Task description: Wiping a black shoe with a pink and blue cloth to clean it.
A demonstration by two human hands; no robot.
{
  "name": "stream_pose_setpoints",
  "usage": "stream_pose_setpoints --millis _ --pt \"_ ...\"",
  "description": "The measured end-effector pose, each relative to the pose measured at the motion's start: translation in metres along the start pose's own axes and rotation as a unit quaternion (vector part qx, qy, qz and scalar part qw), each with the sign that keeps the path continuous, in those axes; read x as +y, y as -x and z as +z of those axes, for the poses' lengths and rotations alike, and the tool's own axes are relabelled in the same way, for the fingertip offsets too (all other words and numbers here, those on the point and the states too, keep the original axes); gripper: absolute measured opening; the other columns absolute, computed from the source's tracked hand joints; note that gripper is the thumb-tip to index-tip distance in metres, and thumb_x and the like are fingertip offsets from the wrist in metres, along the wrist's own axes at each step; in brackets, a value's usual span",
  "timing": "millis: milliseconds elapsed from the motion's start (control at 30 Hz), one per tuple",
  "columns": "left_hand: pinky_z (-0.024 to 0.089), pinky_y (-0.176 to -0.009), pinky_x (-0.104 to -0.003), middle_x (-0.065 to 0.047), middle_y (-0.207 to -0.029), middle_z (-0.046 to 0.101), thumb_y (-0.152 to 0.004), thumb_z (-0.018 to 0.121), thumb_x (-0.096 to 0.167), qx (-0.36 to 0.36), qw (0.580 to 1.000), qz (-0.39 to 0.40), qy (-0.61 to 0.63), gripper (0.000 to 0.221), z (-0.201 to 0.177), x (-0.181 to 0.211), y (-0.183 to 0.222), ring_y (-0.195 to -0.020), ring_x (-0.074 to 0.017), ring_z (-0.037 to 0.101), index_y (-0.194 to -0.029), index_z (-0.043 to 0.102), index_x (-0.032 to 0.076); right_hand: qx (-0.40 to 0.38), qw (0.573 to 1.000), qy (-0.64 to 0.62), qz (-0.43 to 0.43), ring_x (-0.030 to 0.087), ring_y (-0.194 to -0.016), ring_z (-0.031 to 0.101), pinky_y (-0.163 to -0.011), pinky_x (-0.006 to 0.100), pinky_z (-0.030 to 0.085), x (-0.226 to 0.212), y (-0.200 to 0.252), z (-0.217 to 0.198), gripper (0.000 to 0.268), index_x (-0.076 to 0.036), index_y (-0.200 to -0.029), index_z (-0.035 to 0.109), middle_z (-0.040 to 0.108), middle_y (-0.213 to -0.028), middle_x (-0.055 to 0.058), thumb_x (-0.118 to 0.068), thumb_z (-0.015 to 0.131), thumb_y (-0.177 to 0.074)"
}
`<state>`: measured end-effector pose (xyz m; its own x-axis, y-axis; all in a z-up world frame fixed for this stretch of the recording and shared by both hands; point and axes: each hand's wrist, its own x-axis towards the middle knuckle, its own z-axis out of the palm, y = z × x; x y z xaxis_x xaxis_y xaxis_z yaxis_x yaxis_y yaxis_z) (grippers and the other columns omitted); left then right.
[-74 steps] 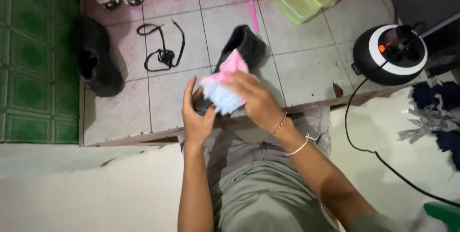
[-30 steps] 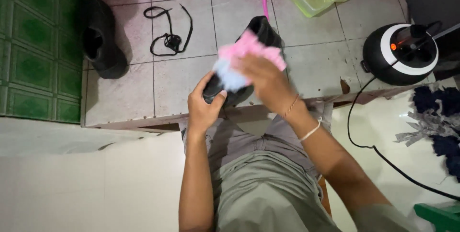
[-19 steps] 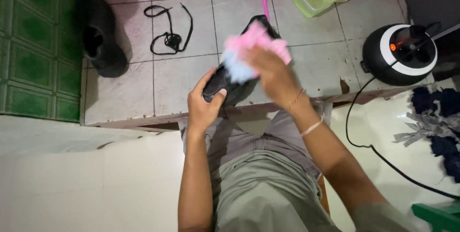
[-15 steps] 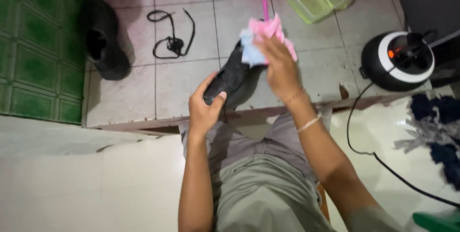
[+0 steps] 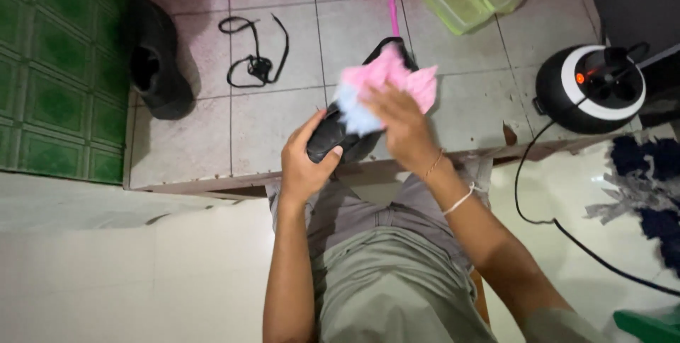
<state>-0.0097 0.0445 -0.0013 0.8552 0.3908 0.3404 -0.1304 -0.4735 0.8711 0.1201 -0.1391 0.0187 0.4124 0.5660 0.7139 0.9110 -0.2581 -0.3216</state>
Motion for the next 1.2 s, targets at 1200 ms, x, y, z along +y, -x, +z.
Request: stream_pose_setpoints --millis 1200 --pt "0.05 -0.099 -0.047 -0.023 -0.128 0.068 -0.079 0.076 0.031 -0.032 0.999 -0.032 0.02 0.066 -0.011 0.003 -0.012 -0.122 -0.043 0.063 -0.14 0.065 0.01 0.062 0.998 -0.005 -0.004 0.036 -0.134 0.056 -0.114 0.048 0.042 -0.008 0.0 0.007 0.04 -0.009 -0.127 0.073 0.064 -0.14 0.012 -0.007 0.037 -0.109"
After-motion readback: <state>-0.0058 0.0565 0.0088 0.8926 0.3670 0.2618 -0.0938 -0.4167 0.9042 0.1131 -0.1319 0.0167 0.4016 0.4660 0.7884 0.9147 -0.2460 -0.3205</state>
